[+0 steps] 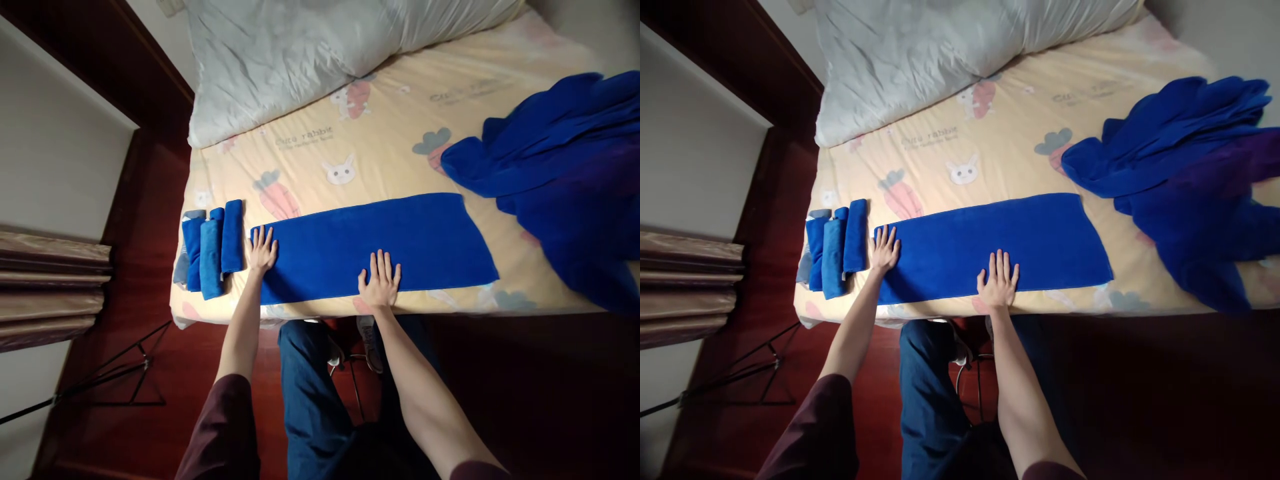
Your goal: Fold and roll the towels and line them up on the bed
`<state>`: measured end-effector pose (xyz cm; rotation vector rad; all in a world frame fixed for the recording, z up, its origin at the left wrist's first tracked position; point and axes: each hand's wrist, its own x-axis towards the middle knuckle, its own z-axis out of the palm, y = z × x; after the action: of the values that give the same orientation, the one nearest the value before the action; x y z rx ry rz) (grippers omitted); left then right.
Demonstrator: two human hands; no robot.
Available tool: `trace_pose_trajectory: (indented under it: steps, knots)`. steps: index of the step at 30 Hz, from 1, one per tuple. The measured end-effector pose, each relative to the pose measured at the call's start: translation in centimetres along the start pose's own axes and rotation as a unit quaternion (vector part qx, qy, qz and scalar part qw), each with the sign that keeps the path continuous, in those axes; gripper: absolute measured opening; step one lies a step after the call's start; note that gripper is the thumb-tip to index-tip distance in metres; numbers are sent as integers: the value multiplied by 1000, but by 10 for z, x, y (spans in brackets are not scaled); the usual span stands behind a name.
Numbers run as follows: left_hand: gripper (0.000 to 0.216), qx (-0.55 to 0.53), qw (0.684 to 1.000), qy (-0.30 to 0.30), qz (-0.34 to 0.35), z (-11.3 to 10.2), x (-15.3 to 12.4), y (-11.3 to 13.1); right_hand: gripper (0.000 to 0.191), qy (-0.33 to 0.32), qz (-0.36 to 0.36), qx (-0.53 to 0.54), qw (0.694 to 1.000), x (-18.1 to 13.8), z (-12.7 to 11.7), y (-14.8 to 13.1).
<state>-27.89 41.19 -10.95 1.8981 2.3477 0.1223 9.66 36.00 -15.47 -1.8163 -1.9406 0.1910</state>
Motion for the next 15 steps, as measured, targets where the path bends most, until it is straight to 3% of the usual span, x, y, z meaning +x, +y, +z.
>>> trace_pose_trajectory:
  steps: [4,8,11,15]
  knots:
    - [64,1,1000,-3,-24,-1,16,-18,63,0,1,-4,1000,1,1,-1]
    - [65,-2,999,12,-35,-9,21,-9,62,-1,8,-1,1000,3,0,-1]
    - [66,-8,998,55,-20,-9,-10,18,62,-6,14,7,1000,4,-1,-2]
    - [62,-54,995,68,53,10,-81,54,61,-18,19,17,1000,6,-1,-1]
